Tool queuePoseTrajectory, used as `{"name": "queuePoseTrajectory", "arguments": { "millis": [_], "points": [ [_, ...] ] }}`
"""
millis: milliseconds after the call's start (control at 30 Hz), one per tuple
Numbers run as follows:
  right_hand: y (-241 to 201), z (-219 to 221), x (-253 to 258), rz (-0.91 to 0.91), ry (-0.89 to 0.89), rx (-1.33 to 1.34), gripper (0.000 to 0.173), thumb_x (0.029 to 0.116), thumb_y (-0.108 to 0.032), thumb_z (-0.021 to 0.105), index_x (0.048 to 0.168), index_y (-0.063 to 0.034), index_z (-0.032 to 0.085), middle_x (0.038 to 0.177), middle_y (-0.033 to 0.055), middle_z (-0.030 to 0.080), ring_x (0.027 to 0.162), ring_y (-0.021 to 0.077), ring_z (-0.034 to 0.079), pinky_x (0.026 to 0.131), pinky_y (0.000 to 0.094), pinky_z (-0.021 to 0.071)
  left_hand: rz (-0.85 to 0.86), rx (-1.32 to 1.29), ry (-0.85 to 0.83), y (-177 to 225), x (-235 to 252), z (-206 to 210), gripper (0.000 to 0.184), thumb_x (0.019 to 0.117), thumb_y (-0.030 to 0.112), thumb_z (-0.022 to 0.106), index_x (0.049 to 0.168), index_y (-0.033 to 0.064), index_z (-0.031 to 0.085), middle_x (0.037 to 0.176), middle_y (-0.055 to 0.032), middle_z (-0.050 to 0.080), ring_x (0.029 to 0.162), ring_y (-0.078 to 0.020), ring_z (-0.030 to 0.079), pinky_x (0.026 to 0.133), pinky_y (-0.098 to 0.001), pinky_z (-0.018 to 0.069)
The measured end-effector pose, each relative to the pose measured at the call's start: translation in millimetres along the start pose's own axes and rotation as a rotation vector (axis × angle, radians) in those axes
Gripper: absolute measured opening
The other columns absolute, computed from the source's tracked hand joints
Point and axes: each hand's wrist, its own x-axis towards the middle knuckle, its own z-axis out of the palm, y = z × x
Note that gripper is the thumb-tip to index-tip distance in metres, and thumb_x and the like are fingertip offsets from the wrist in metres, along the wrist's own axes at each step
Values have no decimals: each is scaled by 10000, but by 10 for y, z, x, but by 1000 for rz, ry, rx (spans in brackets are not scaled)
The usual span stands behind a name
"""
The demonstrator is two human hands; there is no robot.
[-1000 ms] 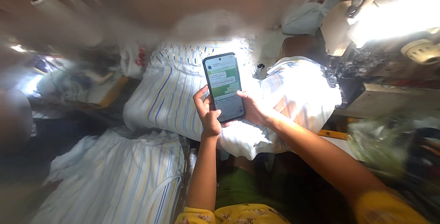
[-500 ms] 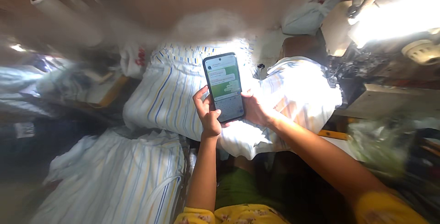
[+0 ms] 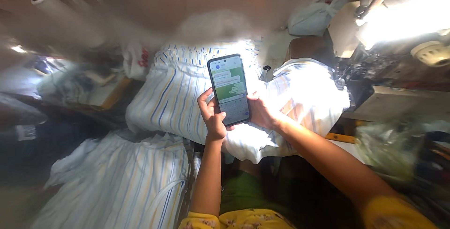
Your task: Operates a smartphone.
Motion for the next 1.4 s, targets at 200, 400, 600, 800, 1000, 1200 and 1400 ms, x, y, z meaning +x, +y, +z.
{"name": "queuePoseTrajectory", "arguments": {
  "millis": [200,400,600,800,1000,1200,1400],
  "points": [
    [-2,20,-15,-13,23,-18,353,1021,-362,350,1179,-160,593,1029,27,750,932,164,738,754,351,629,-4,-5,0,-10,-2,-6,478,871,138,567,1301,321,466,1098,130,742,973,-28,718,829,-249,604],
    [22,-7,-8,-23,-2,-83,256,947,-222,496,1189,-179,569,997,-1,752,877,138,745,718,323,635,-16,-1,24,-11,-6,0,497,844,126,575,1296,298,464,1079,135,740,959,-25,717,830,-250,602],
    [-51,82,-65,5,1,-223,525,833,109,456,1304,-123,442,1040,-28,714,904,95,721,775,286,625,-4,16,26,-15,0,-3,508,844,113,548,1314,281,450,1077,130,740,954,-25,717,832,-245,599],
    [-35,27,-49,1,-45,-301,586,817,128,476,1338,-132,415,1063,-23,704,926,102,717,799,288,618,-19,25,46,-5,0,0,483,848,163,585,1295,284,446,1078,130,741,952,-25,718,822,-244,601],
    [-41,4,-37,8,-85,-323,547,812,118,498,1294,-131,433,1033,-30,718,911,101,722,800,287,618,-10,9,46,-15,5,-2,487,848,147,577,1297,280,445,1068,130,742,945,-24,718,818,-244,602],
    [-57,18,-39,26,-46,-390,556,818,123,511,1317,-110,432,1039,-34,708,911,76,713,799,263,611,-45,4,62,5,4,8,493,836,127,571,1284,288,442,1064,140,742,941,-27,721,810,-249,605],
    [-55,13,-32,19,-70,-351,553,802,122,506,1298,-115,440,1034,-21,723,900,109,727,791,288,621,-10,14,49,-11,12,0,529,813,69,529,1298,260,434,1057,131,740,939,-24,718,809,-242,603]
  ]
}}
